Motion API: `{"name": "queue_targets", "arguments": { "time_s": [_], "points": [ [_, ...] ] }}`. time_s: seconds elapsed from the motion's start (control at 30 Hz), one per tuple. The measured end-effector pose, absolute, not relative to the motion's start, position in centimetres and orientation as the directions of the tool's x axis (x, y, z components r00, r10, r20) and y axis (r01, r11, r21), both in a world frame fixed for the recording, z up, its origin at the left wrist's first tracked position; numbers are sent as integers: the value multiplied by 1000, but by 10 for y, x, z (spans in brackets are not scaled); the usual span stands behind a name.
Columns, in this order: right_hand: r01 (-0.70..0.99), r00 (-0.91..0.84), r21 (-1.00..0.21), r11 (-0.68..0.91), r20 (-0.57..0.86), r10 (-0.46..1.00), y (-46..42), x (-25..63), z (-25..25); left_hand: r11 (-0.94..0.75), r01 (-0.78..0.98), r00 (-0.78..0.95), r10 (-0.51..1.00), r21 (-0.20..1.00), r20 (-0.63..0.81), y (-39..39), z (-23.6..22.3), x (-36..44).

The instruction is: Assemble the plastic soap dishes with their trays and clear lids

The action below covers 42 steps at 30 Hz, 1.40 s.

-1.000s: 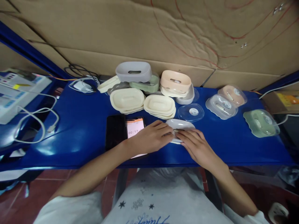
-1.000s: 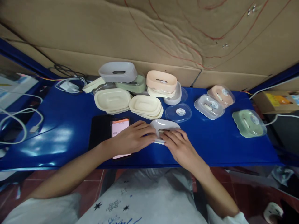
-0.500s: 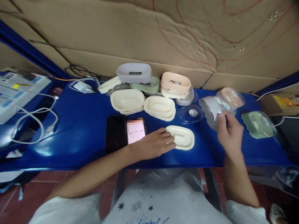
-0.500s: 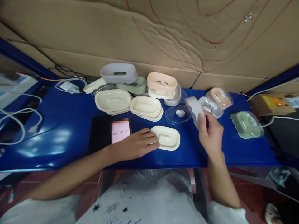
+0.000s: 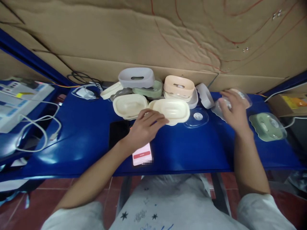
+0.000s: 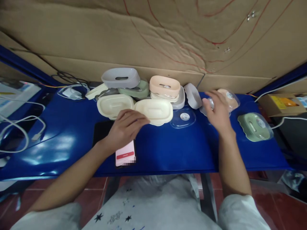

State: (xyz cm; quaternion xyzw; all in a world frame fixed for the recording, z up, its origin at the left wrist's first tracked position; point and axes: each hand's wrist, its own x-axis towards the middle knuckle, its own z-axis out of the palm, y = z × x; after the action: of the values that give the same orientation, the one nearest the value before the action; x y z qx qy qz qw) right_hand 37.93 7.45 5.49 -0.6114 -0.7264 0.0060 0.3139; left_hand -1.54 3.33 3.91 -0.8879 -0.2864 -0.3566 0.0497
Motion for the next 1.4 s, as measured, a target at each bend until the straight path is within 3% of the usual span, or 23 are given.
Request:
{"name": "queue_targets", "arguments": {
  "time_s": [0.07,0.17,0.23,0.4,0.53,0.63,0.73,0.83,0.9,0.97,1.03,1.13,1.27,1.4],
  "points": [
    [912,-85,-347,219,364,928,71,408,57,-788,597,559,542,149,627,44,32,-21],
    [966,-44,-250,59,63,997,70,437,51,-715,669,515,644,204,566,50,27,-26],
    [986,10,-168,-17,-45,999,68,443,47,-671,712,487,684,207,543,49,28,-26],
    [990,99,-95,-104,-52,994,63,436,44,-648,749,496,687,137,531,43,35,-23],
    [963,178,-196,-184,-47,983,59,439,42,-669,735,523,664,112,534,39,37,-19],
    [967,133,-219,-128,12,991,54,448,50,-695,711,529,632,111,566,35,40,-17],
    [969,61,-248,11,278,959,45,447,70,-765,615,525,579,193,624,24,47,-14],
    [890,-41,-353,289,569,822,31,416,91,-781,376,524,623,498,581,10,51,-7],
    [804,-124,-395,445,621,774,21,378,94,-643,163,551,688,748,472,1,48,0],
    [687,-307,-323,651,683,663,11,337,85,-486,3,556,727,874,403,-4,42,7],
    [500,-539,-287,817,635,553,1,302,70,-458,-74,536,731,886,423,-6,34,11],
    [317,-653,-374,871,580,487,-8,281,50,-532,-59,518,707,844,482,-6,31,11],
    [501,-590,-400,767,490,641,-4,299,50,-572,58,461,742,818,486,-1,41,2],
    [732,-458,-323,600,420,784,20,326,61,-614,160,168,789,773,591,15,49,-12]
  ]
}}
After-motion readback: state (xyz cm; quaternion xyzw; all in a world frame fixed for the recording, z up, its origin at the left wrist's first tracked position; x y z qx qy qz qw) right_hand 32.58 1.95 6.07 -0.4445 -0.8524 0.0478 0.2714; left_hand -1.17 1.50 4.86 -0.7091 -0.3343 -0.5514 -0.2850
